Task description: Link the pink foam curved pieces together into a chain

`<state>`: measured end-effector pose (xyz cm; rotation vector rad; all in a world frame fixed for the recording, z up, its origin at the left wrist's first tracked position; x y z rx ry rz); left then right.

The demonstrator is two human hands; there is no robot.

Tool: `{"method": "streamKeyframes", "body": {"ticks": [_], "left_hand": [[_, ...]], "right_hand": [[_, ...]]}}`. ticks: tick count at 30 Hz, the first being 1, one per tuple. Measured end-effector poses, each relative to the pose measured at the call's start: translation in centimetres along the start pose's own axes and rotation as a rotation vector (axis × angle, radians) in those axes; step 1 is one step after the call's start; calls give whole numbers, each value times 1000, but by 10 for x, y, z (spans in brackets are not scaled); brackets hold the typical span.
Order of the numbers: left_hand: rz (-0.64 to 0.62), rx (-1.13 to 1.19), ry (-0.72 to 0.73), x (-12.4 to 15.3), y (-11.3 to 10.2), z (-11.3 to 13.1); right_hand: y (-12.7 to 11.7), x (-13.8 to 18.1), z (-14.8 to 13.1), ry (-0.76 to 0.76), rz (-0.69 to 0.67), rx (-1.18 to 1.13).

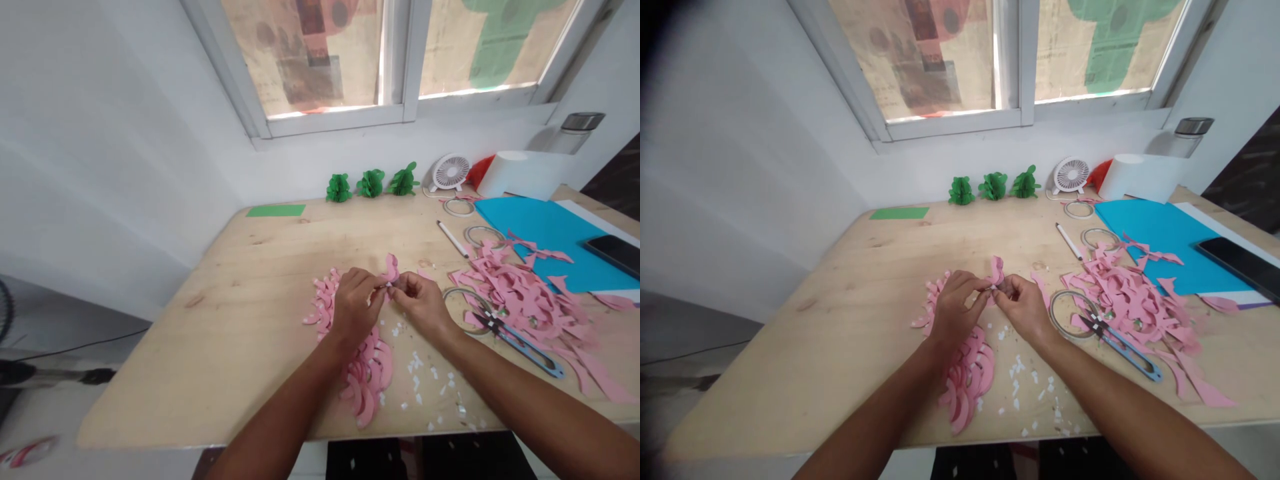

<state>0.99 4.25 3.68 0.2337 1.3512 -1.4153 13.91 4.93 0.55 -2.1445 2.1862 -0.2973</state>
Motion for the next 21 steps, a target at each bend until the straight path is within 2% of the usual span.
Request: {"method": "streamKeyframes", "body": {"ticks": [11, 21], "left_hand": [[15, 6, -49, 1, 1, -1], [-24, -13, -18, 0, 3, -1]], "right_hand": [[1, 2, 1, 4, 35, 94], [3, 1, 5, 38, 12, -6]]}}
Point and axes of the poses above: each hand's wrist, its own x-axis away from the middle knuckle, its own y-axis out of the palm, z = x × y, the point moved 5 cm from there along -x, towards the middle knuckle, and after that the axes turned 13 degrees about y, right-handed, at the moved point
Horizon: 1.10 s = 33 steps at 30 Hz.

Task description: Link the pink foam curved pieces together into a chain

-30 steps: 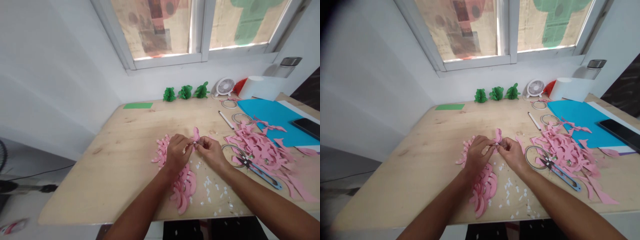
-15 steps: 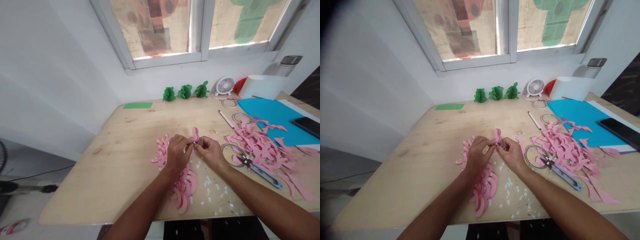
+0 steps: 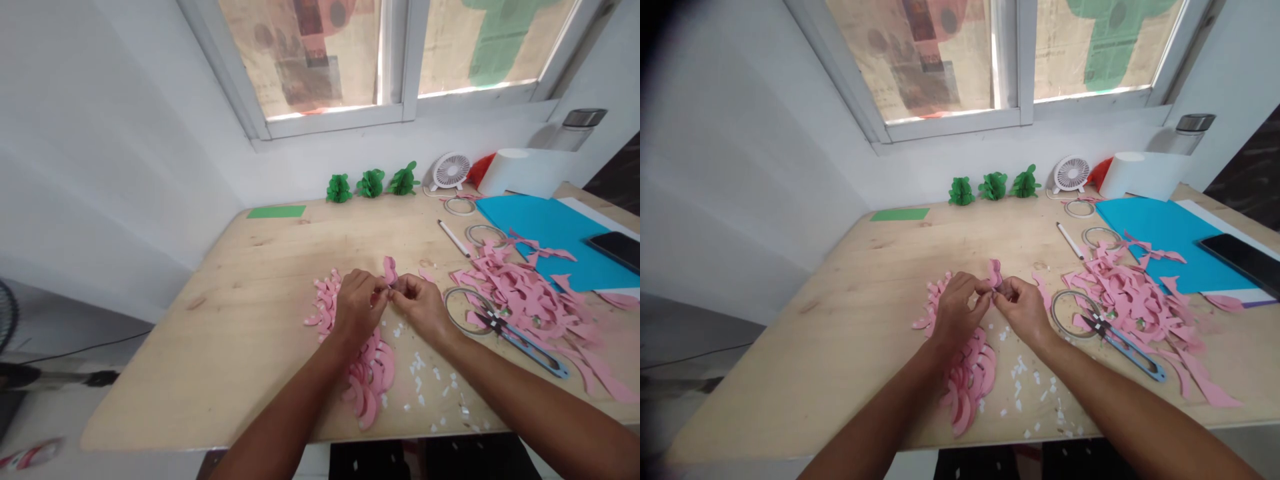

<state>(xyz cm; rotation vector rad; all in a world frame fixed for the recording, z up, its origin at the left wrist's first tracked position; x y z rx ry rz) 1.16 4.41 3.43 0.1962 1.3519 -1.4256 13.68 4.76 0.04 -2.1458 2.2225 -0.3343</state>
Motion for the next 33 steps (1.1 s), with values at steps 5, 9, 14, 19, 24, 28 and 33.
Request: {"method": "streamKeyframes", "body": {"ticks": [5, 9, 14, 19, 24, 28, 33], "left_hand": [[-31, 77, -7, -1, -1, -1], [11, 128, -67, -1, -8, -6], [94, 106, -136, -1, -16, -12], [53, 88, 27, -3, -9, 0], [35, 62, 12, -1, -3, 1], [35, 57, 11, -1, -3, 0], [19, 39, 20, -1, -3, 0]], "right_hand": [[-2, -1, -1, 48, -19, -142], [-3, -1, 0, 100, -38, -222], [-4, -1, 2, 96, -25, -209], [-5, -1, -2, 19, -1, -120], [-3, 1, -7, -30, 7, -43], [-3, 3, -9, -50, 27, 9], [-3, 3, -10, -42, 22, 28]]}}
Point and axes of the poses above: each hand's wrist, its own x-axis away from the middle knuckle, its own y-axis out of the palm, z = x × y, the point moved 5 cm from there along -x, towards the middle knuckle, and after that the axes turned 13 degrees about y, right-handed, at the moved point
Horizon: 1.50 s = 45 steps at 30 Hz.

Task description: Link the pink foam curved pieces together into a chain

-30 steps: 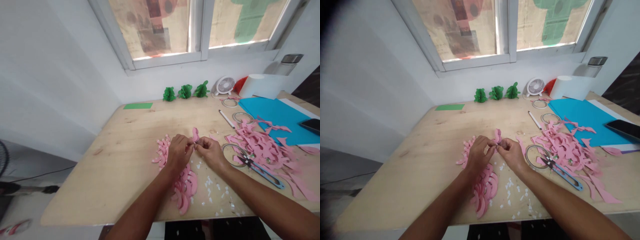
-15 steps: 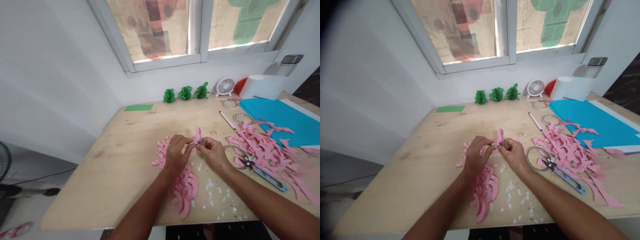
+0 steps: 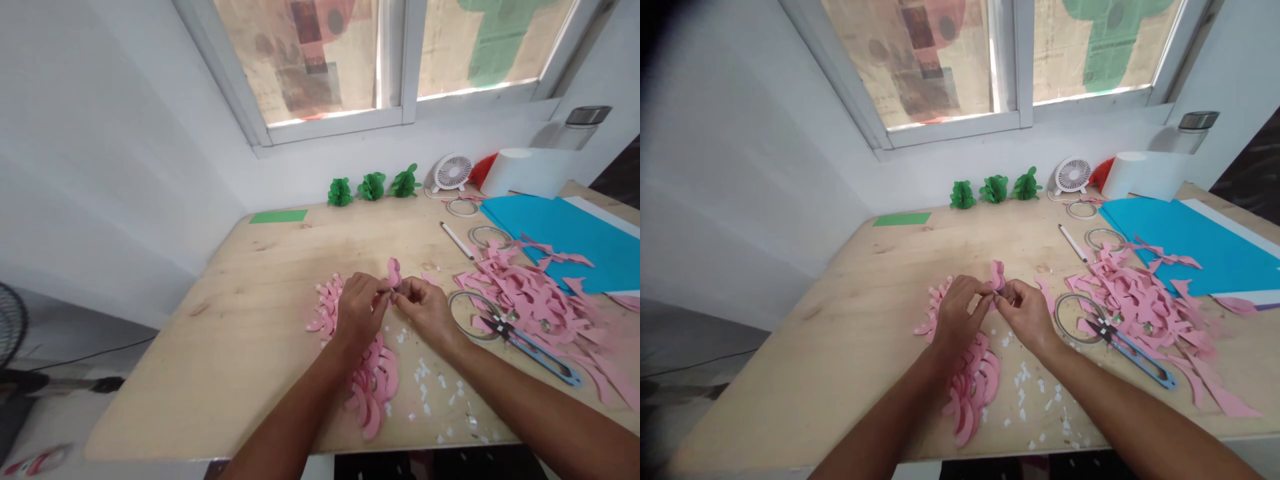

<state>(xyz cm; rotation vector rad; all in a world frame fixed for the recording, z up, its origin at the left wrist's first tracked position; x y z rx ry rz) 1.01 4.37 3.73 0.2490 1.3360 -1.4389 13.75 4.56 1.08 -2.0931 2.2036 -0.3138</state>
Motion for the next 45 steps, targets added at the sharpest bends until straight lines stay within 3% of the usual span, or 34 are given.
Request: {"method": "streamKeyframes", "body": {"ticks": [10, 24, 31, 39, 45], "left_hand": [[16, 0, -13, 1, 0, 0], [-53, -39, 25, 2, 3, 0], [-77, -45, 40, 2, 4, 1], [103, -57, -217, 3, -15, -21], [76, 185, -432, 8, -9, -32]], "right_hand": [[0, 0, -1, 0, 6, 24], [1, -1, 3, 14, -1, 12], [-3, -6, 8, 97, -20, -175], [-3, -7, 12, 162, -43, -247], [-3, -6, 9, 183, -50, -268]]}}
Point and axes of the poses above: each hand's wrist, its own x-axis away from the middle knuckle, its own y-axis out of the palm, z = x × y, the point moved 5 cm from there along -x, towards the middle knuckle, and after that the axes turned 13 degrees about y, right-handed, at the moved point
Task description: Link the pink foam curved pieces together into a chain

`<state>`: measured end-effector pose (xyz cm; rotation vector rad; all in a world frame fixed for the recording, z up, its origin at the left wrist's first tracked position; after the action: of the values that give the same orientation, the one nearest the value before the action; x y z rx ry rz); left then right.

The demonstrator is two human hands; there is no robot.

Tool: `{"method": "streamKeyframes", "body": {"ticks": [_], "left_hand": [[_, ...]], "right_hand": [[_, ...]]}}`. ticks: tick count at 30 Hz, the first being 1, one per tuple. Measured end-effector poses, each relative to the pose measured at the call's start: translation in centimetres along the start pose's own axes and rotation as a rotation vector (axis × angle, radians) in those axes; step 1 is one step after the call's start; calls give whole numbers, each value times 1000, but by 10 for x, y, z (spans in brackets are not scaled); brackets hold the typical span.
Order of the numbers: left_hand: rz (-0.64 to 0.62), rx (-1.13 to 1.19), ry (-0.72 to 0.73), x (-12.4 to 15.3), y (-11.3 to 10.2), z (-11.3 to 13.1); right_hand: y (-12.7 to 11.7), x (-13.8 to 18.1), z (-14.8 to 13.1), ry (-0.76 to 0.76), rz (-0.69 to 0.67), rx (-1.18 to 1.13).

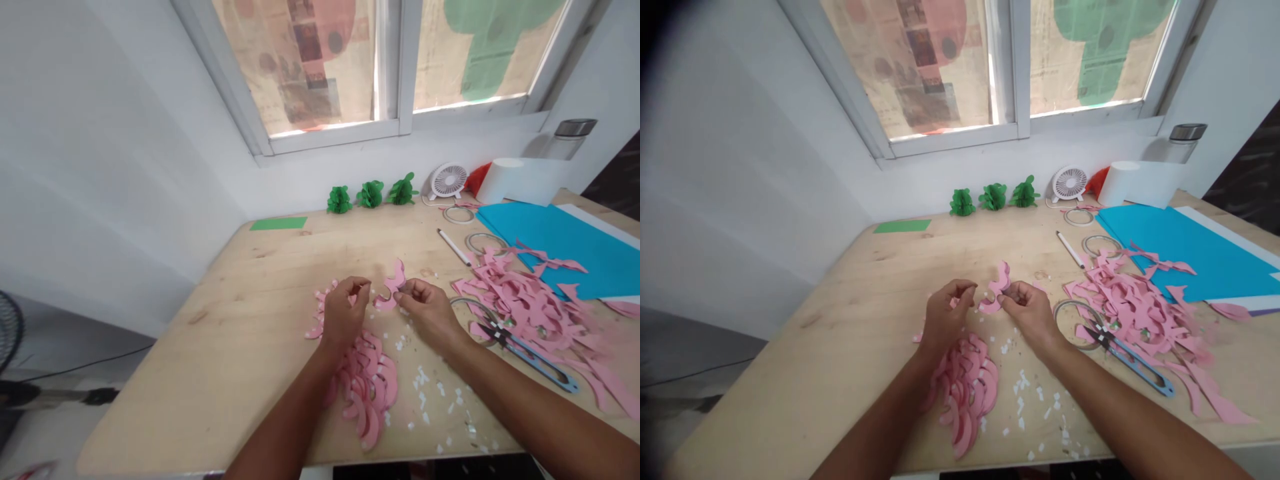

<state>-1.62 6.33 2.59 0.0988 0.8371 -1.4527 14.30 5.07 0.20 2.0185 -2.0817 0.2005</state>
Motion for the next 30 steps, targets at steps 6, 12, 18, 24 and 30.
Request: {"method": "streamKeyframes", "body": {"ticks": [6, 12, 18, 24, 30], "left_hand": [[-221, 433, -182, 3, 14, -1], [-204, 621, -322, 6, 19, -3], [-59, 719, -367, 6, 19, -1], [-141, 691, -251, 7, 20, 5], [-256, 645, -116, 6, 18, 7]], "right_hand": [[-2, 0, -3, -14, -21, -39], [-3, -2, -2, -12, -31, -55], [6, 2, -2, -5, -121, -57], [5, -1, 7, 18, -118, -56], [5, 0, 3, 46, -202, -133]]}}
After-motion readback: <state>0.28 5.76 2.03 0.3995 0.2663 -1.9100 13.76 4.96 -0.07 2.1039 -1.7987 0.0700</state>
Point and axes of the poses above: each hand's wrist, its own x-axis away from the middle knuckle, its own y-axis out of the palm, z = x × y, the point moved 5 cm from there along -x, towards the middle knuckle, and after that the axes turned 13 degrees about y, right-handed, at the moved point
